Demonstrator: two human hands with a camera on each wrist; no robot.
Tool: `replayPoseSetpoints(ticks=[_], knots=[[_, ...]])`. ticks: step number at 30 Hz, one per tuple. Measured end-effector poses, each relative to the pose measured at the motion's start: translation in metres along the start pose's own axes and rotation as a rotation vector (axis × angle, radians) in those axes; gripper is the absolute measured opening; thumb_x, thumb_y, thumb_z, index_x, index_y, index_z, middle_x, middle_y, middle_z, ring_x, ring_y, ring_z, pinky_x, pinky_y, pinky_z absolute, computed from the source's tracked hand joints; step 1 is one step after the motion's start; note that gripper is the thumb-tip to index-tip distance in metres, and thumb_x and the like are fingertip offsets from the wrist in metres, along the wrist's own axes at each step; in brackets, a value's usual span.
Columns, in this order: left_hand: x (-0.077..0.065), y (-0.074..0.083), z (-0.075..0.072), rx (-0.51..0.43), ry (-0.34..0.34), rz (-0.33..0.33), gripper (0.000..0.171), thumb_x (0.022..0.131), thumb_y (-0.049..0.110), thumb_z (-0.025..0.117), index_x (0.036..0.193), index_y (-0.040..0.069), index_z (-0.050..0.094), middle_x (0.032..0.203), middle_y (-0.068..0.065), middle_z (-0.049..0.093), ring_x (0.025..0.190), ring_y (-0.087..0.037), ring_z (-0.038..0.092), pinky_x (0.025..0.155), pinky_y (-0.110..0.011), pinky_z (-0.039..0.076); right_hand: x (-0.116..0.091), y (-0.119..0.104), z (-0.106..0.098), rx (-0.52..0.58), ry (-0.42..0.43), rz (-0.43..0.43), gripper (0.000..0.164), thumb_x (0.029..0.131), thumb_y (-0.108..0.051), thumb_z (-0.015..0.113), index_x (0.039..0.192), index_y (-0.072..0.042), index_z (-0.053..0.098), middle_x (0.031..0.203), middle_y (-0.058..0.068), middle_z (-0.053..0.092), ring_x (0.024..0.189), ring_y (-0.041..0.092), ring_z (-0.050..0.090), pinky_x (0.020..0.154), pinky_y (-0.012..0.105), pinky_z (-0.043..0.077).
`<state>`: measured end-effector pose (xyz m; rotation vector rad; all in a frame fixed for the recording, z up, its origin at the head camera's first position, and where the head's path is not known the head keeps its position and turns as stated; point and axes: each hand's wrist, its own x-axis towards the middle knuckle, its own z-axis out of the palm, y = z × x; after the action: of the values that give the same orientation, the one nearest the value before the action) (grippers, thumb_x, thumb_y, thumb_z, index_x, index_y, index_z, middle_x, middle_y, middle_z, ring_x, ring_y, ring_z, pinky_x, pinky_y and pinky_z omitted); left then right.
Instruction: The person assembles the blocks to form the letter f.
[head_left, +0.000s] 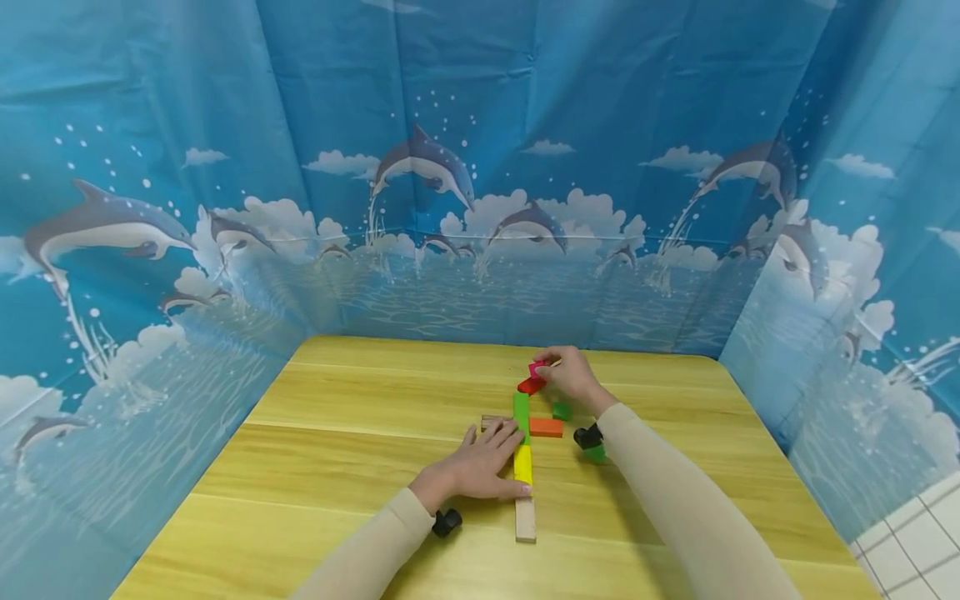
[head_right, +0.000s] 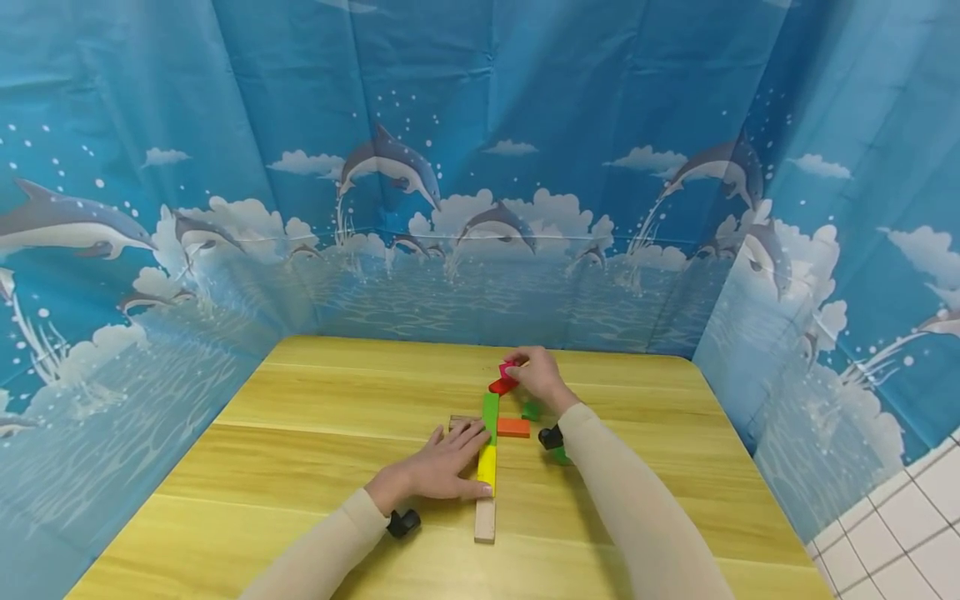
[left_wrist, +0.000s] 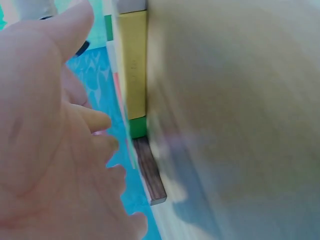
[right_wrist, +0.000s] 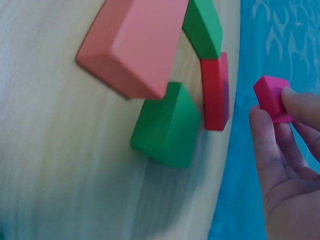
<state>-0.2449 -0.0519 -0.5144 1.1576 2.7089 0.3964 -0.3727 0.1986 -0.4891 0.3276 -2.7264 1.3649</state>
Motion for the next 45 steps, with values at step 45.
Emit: replayPoseSetpoints(ticks=[45], knots=[[0.005, 0.001, 0.015, -0.014, 0.082, -0.048, 0.079, 0.099, 0.065, 0.045, 0.161, 0.018, 0.028, 0.168, -0.005, 0.014, 0.154, -0.025, 0.008, 0.117, -0.061, 0.020, 0.011, 0.054, 0.005, 0.154, 0.071, 0.257, 0.027, 0.102, -0.014, 0.062, 0.125, -0.002, 0.069, 0.125, 0.021, 0.063, 0.105, 0.031, 0.064, 0.087, 0.036, 0.057]])
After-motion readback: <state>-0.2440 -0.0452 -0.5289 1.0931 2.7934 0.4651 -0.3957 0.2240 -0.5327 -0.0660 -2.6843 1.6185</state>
